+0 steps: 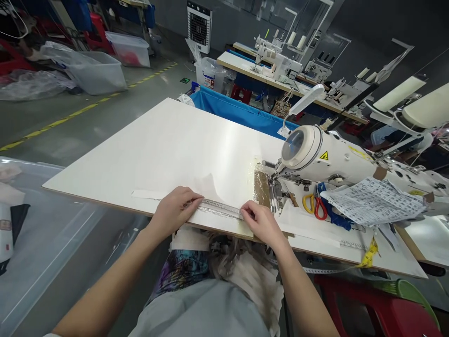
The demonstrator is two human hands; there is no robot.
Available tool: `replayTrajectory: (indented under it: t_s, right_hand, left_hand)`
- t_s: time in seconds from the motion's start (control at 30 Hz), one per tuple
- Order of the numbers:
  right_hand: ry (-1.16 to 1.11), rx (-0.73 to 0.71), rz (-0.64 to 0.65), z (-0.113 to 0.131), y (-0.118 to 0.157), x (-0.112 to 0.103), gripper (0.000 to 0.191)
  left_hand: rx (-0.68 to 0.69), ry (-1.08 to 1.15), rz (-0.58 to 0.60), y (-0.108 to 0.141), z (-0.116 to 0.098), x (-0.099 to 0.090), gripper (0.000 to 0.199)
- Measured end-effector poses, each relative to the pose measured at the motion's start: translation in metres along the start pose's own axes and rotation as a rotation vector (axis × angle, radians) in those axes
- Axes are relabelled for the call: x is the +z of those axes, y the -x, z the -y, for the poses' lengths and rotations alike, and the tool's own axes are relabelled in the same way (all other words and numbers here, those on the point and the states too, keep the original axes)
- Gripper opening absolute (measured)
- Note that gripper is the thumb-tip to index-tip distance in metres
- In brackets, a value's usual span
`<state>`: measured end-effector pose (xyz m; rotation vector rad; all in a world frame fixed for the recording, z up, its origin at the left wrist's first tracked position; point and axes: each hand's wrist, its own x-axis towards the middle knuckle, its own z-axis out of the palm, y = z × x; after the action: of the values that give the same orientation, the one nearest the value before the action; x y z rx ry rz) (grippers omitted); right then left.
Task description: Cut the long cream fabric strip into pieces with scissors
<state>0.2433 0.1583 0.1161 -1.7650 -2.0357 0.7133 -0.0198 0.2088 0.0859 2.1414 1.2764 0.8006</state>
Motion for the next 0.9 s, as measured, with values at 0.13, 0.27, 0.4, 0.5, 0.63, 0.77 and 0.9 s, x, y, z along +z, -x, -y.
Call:
replayTrajectory:
  t_s: [0.13,0.27,0.4,0.5,0.63,0.77,0.9]
  right_hand:
    - [-0.028,-0.032,0.008,-0.005,0.002,-0.002,0.022]
    - [-0.019,-0.015,-0.005,-0.008,0.001,-0.003,0.023]
    - [0.01,0.009,-0.024,-0.009,0.0,-0.002,0.022]
    - [0.0,0.03,-0.019,-0.011,0.0,-0.001,0.021]
    - [-0.027,0.044,-0.003,-0.013,0.001,-0.003,0.021]
    - [-0.026,0.04,0.025,-0.014,0.002,-0.005,0.021]
    - [-0.037,0.043,0.04,-0.015,0.002,-0.006,0.022]
  left_hand:
    - [-0.04,-0.042,0.099,-0.016,-0.003,-0.008,0.034]
    - [-0.029,-0.084,0.16,-0.027,-0.004,-0.009,0.032]
    - [-0.023,-0.15,0.105,-0.023,-0.007,-0.004,0.032]
    - [0.035,-0.184,-0.072,-0.005,-0.009,0.005,0.031]
    - [0.253,-0.294,-0.21,0.027,-0.007,0.024,0.03]
    - [0.276,-0.434,-0.183,0.042,-0.002,0.041,0.037]
    - [0.238,-0.454,-0.216,0.04,0.0,0.047,0.04]
